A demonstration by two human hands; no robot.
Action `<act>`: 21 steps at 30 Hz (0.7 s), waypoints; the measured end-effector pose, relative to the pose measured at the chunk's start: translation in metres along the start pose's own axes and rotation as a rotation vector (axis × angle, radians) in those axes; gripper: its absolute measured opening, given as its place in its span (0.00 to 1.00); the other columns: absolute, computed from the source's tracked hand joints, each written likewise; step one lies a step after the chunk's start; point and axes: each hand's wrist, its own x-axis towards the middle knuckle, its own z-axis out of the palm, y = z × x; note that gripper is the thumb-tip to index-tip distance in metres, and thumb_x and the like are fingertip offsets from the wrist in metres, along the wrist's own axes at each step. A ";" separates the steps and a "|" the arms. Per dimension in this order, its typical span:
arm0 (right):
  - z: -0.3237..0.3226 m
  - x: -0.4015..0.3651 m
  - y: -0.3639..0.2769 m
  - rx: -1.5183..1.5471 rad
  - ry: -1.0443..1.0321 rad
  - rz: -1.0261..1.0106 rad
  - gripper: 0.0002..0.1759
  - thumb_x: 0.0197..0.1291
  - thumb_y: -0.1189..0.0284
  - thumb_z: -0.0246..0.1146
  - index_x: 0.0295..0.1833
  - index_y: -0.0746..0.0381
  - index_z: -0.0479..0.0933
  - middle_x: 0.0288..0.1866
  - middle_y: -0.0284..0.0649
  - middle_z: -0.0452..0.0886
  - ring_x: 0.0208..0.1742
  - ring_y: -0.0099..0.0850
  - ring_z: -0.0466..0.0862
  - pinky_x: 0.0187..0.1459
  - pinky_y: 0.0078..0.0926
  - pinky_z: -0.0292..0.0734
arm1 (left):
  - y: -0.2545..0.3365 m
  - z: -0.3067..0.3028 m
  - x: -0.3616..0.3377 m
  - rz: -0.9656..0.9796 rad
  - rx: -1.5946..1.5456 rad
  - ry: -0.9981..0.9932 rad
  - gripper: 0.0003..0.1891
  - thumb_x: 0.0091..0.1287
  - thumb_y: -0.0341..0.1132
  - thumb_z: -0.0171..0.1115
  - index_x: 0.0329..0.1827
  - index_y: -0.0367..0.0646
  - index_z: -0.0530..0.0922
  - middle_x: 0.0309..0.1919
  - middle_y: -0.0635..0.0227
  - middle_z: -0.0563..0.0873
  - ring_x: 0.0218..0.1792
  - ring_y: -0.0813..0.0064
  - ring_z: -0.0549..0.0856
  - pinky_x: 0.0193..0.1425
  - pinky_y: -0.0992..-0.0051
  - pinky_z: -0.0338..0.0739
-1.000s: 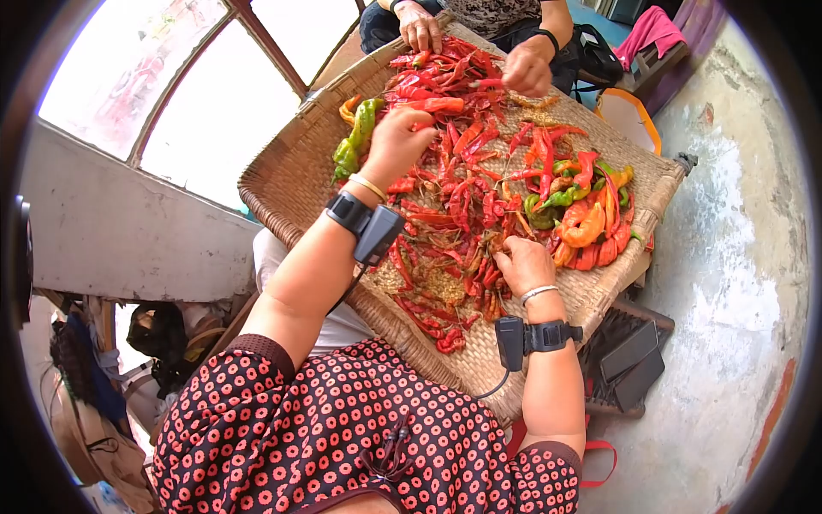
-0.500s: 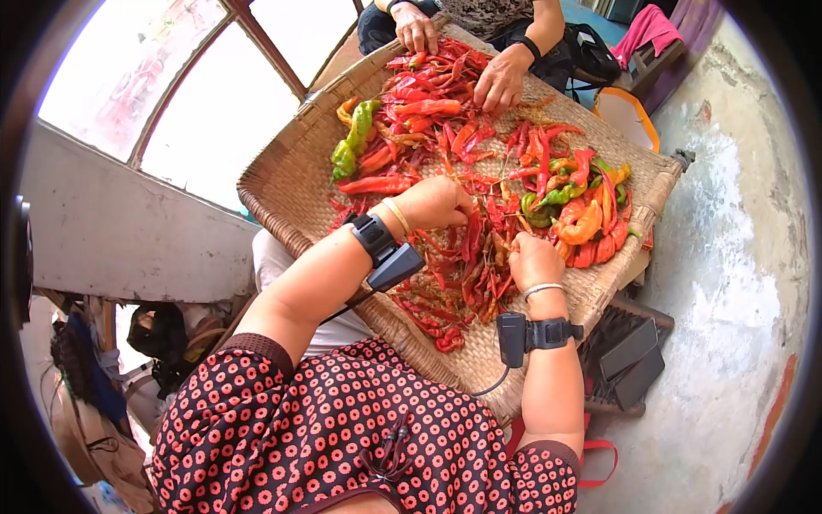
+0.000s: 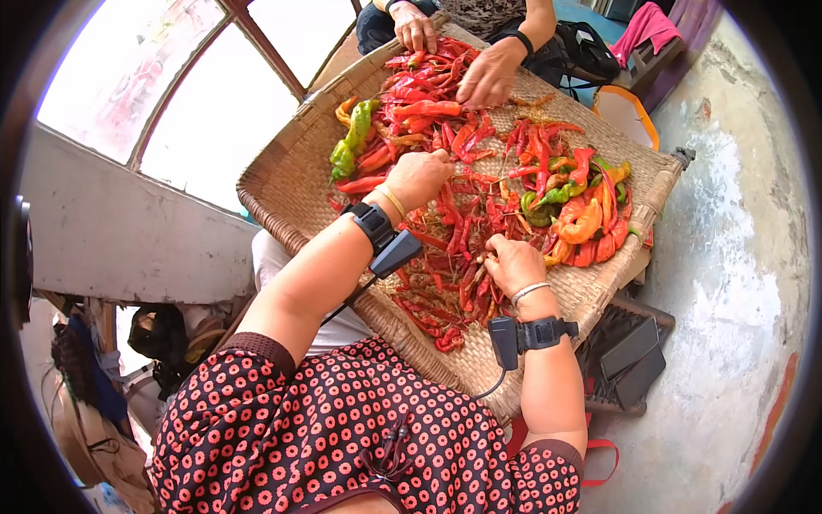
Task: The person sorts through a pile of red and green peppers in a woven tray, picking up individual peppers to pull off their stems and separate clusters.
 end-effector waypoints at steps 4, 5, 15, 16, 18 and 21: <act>-0.005 0.001 0.007 0.092 0.245 0.029 0.07 0.50 0.67 0.62 0.32 0.59 0.77 0.26 0.45 0.80 0.32 0.42 0.81 0.33 0.38 0.74 | -0.004 0.004 0.000 0.036 0.036 -0.035 0.10 0.52 0.28 0.56 0.37 0.47 0.78 0.38 0.64 0.77 0.34 0.62 0.82 0.35 0.66 0.77; -0.006 0.001 0.008 0.092 0.244 0.027 0.07 0.50 0.67 0.62 0.32 0.59 0.77 0.26 0.45 0.80 0.32 0.42 0.81 0.33 0.38 0.74 | -0.004 0.004 -0.001 0.035 0.036 -0.035 0.10 0.52 0.28 0.56 0.37 0.47 0.78 0.38 0.64 0.77 0.34 0.62 0.82 0.35 0.66 0.77; -0.010 -0.001 0.006 0.259 0.349 0.043 0.08 0.52 0.68 0.61 0.34 0.61 0.78 0.26 0.44 0.81 0.30 0.39 0.82 0.32 0.31 0.74 | -0.009 -0.008 -0.004 0.141 -0.194 -0.013 0.04 0.51 0.30 0.58 0.30 0.44 0.77 0.31 0.63 0.78 0.32 0.60 0.80 0.37 0.65 0.75; -0.011 -0.001 0.006 0.275 0.339 0.058 0.08 0.52 0.68 0.61 0.34 0.61 0.78 0.27 0.44 0.81 0.30 0.39 0.82 0.32 0.31 0.74 | -0.011 -0.013 -0.004 0.151 -0.283 -0.028 0.03 0.50 0.30 0.58 0.28 0.43 0.77 0.28 0.63 0.79 0.31 0.59 0.80 0.36 0.65 0.75; -0.010 -0.001 0.007 0.293 0.327 0.078 0.08 0.52 0.68 0.61 0.34 0.61 0.78 0.27 0.44 0.81 0.31 0.39 0.82 0.32 0.31 0.74 | -0.018 -0.021 -0.004 0.127 -0.498 0.058 0.04 0.50 0.29 0.60 0.28 0.41 0.78 0.25 0.62 0.81 0.30 0.62 0.81 0.35 0.69 0.75; -0.009 0.000 0.008 0.283 0.336 0.055 0.08 0.52 0.69 0.61 0.36 0.61 0.78 0.28 0.45 0.81 0.31 0.40 0.82 0.33 0.32 0.74 | -0.028 -0.031 0.001 -0.033 -0.761 0.265 0.06 0.51 0.32 0.62 0.31 0.41 0.79 0.25 0.61 0.82 0.28 0.63 0.82 0.35 0.70 0.76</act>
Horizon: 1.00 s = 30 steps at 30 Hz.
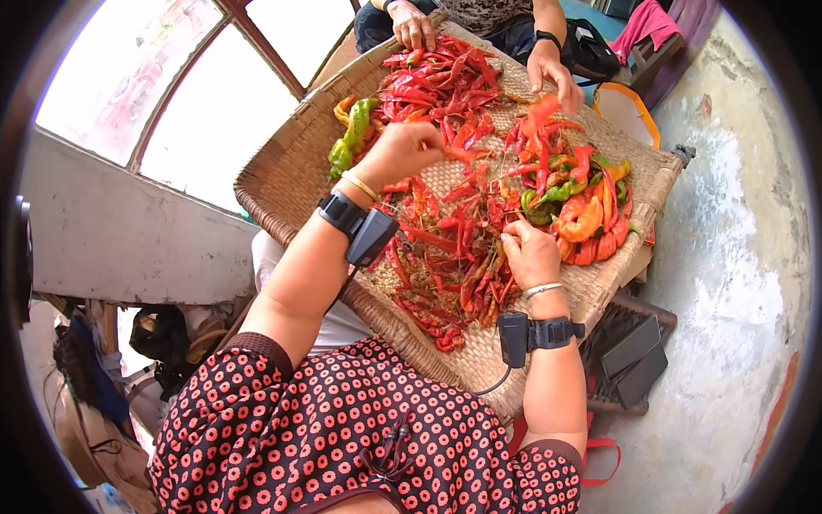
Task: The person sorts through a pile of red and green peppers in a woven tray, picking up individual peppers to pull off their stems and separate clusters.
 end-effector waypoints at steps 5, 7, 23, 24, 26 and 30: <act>0.001 0.000 -0.008 0.309 -0.120 0.149 0.06 0.56 0.74 0.58 0.39 0.63 0.77 0.24 0.36 0.79 0.24 0.22 0.79 0.27 0.21 0.73 | 0.013 0.011 0.000 0.024 0.303 0.450 0.13 0.50 0.31 0.65 0.39 0.40 0.78 0.35 0.59 0.82 0.39 0.60 0.81 0.45 0.67 0.75; 0.002 0.000 -0.013 0.434 -0.154 0.159 0.06 0.58 0.75 0.57 0.40 0.64 0.77 0.24 0.33 0.78 0.24 0.19 0.77 0.26 0.18 0.72 | 0.022 0.026 -0.003 0.128 0.195 0.155 0.15 0.50 0.34 0.66 0.41 0.40 0.78 0.36 0.57 0.81 0.40 0.58 0.81 0.46 0.67 0.75; 0.008 0.002 -0.010 0.724 -0.075 0.212 0.17 0.60 0.75 0.56 0.55 0.66 0.69 0.32 0.34 0.77 0.26 0.18 0.76 0.28 0.14 0.73 | 0.019 0.024 -0.004 -0.022 0.108 -0.195 0.19 0.51 0.32 0.64 0.48 0.43 0.76 0.31 0.59 0.81 0.36 0.65 0.81 0.39 0.69 0.75; 0.008 0.001 -0.012 0.724 -0.074 0.213 0.17 0.60 0.75 0.56 0.55 0.66 0.69 0.32 0.34 0.77 0.26 0.18 0.76 0.28 0.14 0.73 | 0.019 0.018 -0.003 -0.021 0.322 0.086 0.21 0.51 0.32 0.64 0.50 0.43 0.74 0.33 0.58 0.80 0.39 0.60 0.81 0.41 0.67 0.75; 0.008 -0.001 -0.016 0.637 -0.153 0.093 0.18 0.58 0.76 0.57 0.55 0.65 0.70 0.33 0.33 0.77 0.28 0.18 0.76 0.31 0.15 0.74 | 0.022 0.005 -0.010 -0.124 0.380 0.149 0.24 0.51 0.32 0.63 0.53 0.45 0.71 0.35 0.58 0.79 0.44 0.55 0.78 0.44 0.63 0.74; 0.016 -0.005 -0.019 0.589 -0.644 -0.144 0.18 0.56 0.75 0.56 0.54 0.64 0.71 0.47 0.37 0.74 0.42 0.21 0.76 0.41 0.19 0.75 | 0.020 0.001 -0.014 -0.305 0.635 -0.406 0.19 0.50 0.33 0.64 0.47 0.46 0.77 0.41 0.57 0.79 0.42 0.57 0.79 0.44 0.63 0.75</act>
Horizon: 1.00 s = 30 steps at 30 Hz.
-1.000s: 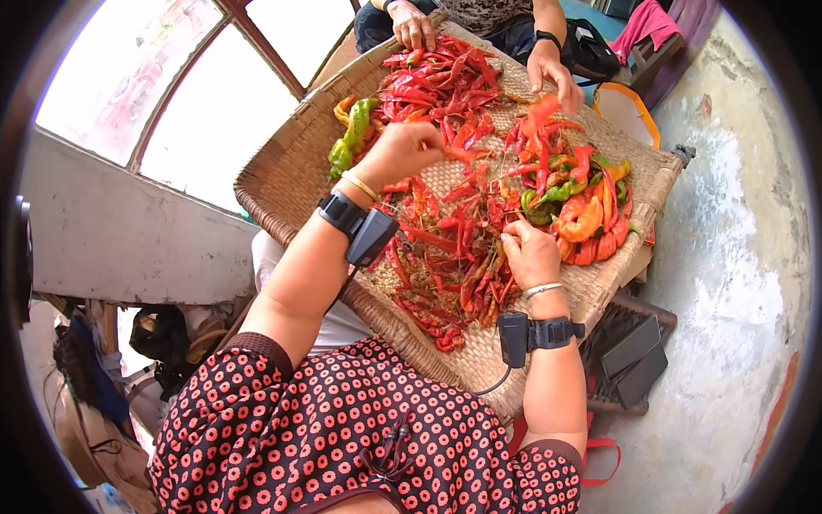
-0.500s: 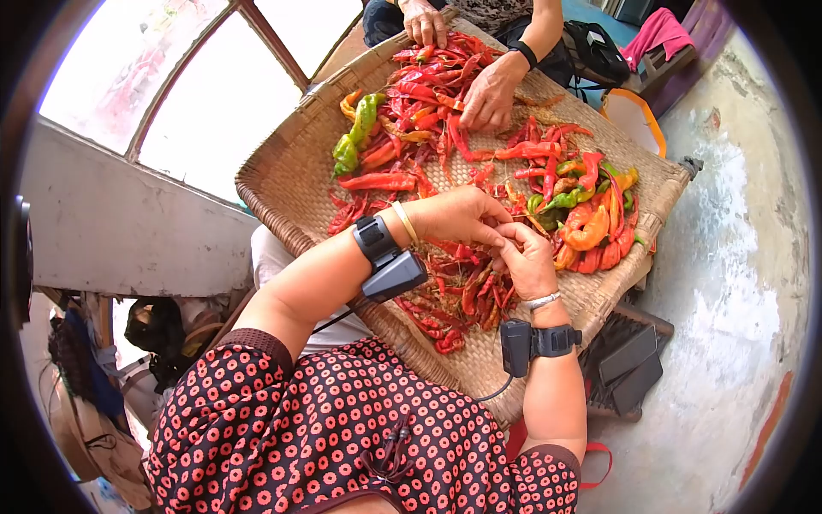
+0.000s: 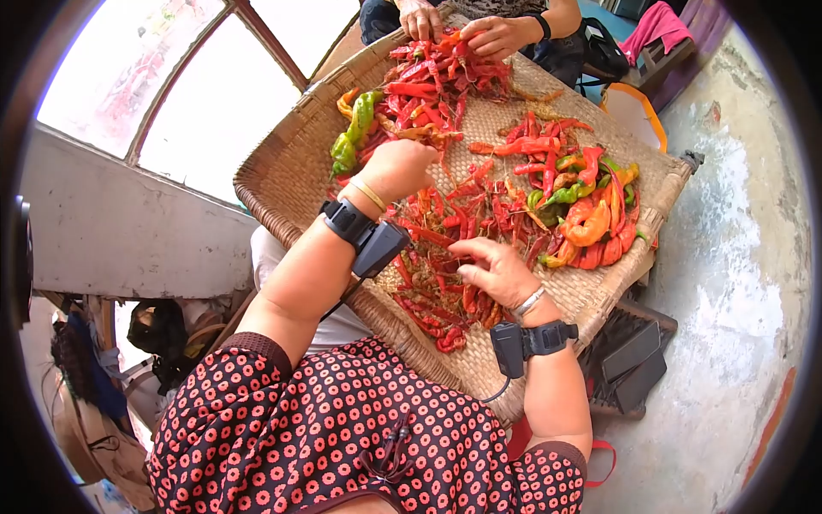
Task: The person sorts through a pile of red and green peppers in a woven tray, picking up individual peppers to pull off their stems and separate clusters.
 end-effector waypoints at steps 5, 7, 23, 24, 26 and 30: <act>0.011 0.002 0.006 -0.422 -0.093 -0.175 0.19 0.51 0.73 0.59 0.51 0.63 0.73 0.52 0.45 0.73 0.53 0.42 0.74 0.54 0.31 0.69 | -0.010 0.038 0.010 0.171 0.184 0.130 0.06 0.50 0.31 0.60 0.32 0.45 0.78 0.35 0.61 0.77 0.38 0.61 0.80 0.39 0.65 0.76; 0.011 0.003 0.007 -0.604 0.048 -0.191 0.16 0.50 0.72 0.61 0.47 0.60 0.74 0.47 0.42 0.74 0.47 0.42 0.76 0.46 0.32 0.74 | -0.012 0.038 0.011 0.191 0.210 0.139 0.06 0.51 0.31 0.59 0.32 0.45 0.78 0.35 0.61 0.77 0.37 0.61 0.80 0.38 0.65 0.76; -0.009 0.000 -0.003 -0.516 0.556 -0.184 0.04 0.49 0.80 0.60 0.33 0.64 0.77 0.32 0.42 0.77 0.36 0.37 0.79 0.39 0.27 0.73 | 0.043 0.051 0.007 0.487 -0.263 0.058 0.15 0.53 0.46 0.63 0.39 0.47 0.81 0.33 0.62 0.79 0.37 0.61 0.80 0.41 0.66 0.75; -0.009 -0.001 -0.004 -0.516 0.555 -0.184 0.04 0.49 0.80 0.60 0.33 0.64 0.77 0.32 0.42 0.77 0.36 0.37 0.79 0.39 0.27 0.73 | 0.043 0.051 0.006 0.491 -0.256 0.102 0.14 0.53 0.45 0.62 0.39 0.47 0.81 0.32 0.62 0.80 0.37 0.61 0.80 0.41 0.66 0.75; -0.011 0.000 -0.006 -0.325 0.588 -0.233 0.05 0.51 0.81 0.59 0.36 0.65 0.77 0.32 0.40 0.77 0.35 0.31 0.78 0.39 0.23 0.72 | 0.041 0.051 0.005 0.492 -0.249 0.146 0.14 0.53 0.44 0.62 0.39 0.48 0.81 0.32 0.62 0.80 0.37 0.61 0.81 0.41 0.66 0.75; -0.013 -0.001 -0.001 -0.112 0.609 -0.244 0.06 0.54 0.81 0.59 0.38 0.67 0.77 0.37 0.36 0.77 0.36 0.24 0.76 0.38 0.19 0.71 | 0.038 0.042 0.005 0.471 -0.248 0.021 0.12 0.54 0.42 0.62 0.38 0.48 0.81 0.32 0.61 0.80 0.35 0.60 0.81 0.39 0.64 0.75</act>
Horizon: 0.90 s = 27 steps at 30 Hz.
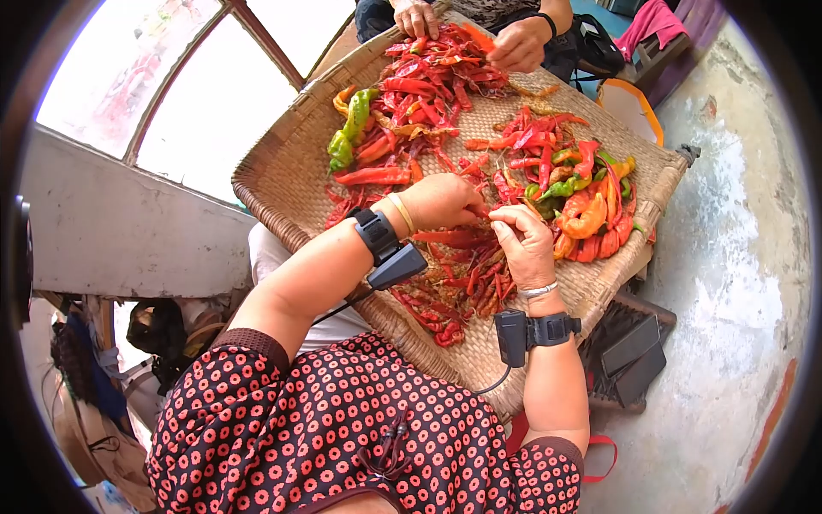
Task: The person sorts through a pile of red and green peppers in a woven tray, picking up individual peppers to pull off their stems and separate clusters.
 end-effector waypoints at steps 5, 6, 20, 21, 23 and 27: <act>0.000 -0.001 -0.001 0.153 0.275 0.201 0.12 0.55 0.79 0.59 0.46 0.66 0.76 0.42 0.36 0.78 0.34 0.22 0.79 0.38 0.18 0.75 | -0.009 -0.026 0.000 -0.291 0.100 0.387 0.10 0.54 0.39 0.61 0.33 0.43 0.80 0.31 0.60 0.80 0.35 0.58 0.81 0.37 0.62 0.76; -0.004 -0.002 0.000 0.155 0.275 0.202 0.12 0.55 0.79 0.59 0.46 0.66 0.76 0.42 0.36 0.78 0.34 0.22 0.79 0.38 0.18 0.75 | -0.012 -0.029 -0.001 -0.372 0.159 0.598 0.10 0.54 0.39 0.60 0.31 0.42 0.80 0.31 0.59 0.80 0.35 0.59 0.81 0.37 0.62 0.76; -0.011 -0.004 0.002 -0.907 -0.268 0.293 0.23 0.50 0.68 0.63 0.53 0.54 0.69 0.37 0.48 0.80 0.39 0.47 0.79 0.39 0.42 0.73 | 0.010 -0.001 -0.005 -0.161 0.432 -0.175 0.11 0.48 0.40 0.65 0.28 0.43 0.80 0.26 0.62 0.83 0.33 0.60 0.83 0.35 0.66 0.78; -0.009 -0.004 -0.002 -0.907 -0.266 0.301 0.21 0.50 0.68 0.64 0.52 0.54 0.70 0.35 0.49 0.80 0.40 0.47 0.79 0.39 0.42 0.74 | 0.010 -0.001 -0.005 -0.160 0.433 -0.176 0.11 0.48 0.40 0.65 0.28 0.43 0.80 0.26 0.62 0.83 0.33 0.60 0.83 0.35 0.66 0.78; -0.009 -0.006 0.005 -0.927 -0.247 0.238 0.21 0.49 0.69 0.64 0.51 0.54 0.70 0.32 0.47 0.80 0.37 0.46 0.79 0.37 0.41 0.73 | 0.008 -0.004 -0.006 -0.164 0.391 -0.212 0.09 0.50 0.38 0.63 0.28 0.43 0.80 0.25 0.61 0.82 0.33 0.59 0.83 0.34 0.65 0.77; -0.009 -0.007 0.006 -0.938 -0.138 0.193 0.16 0.49 0.68 0.64 0.46 0.56 0.73 0.31 0.44 0.80 0.36 0.43 0.80 0.37 0.39 0.73 | -0.007 -0.032 -0.009 -0.341 0.290 0.070 0.09 0.52 0.38 0.60 0.29 0.41 0.78 0.26 0.59 0.82 0.32 0.57 0.82 0.34 0.62 0.76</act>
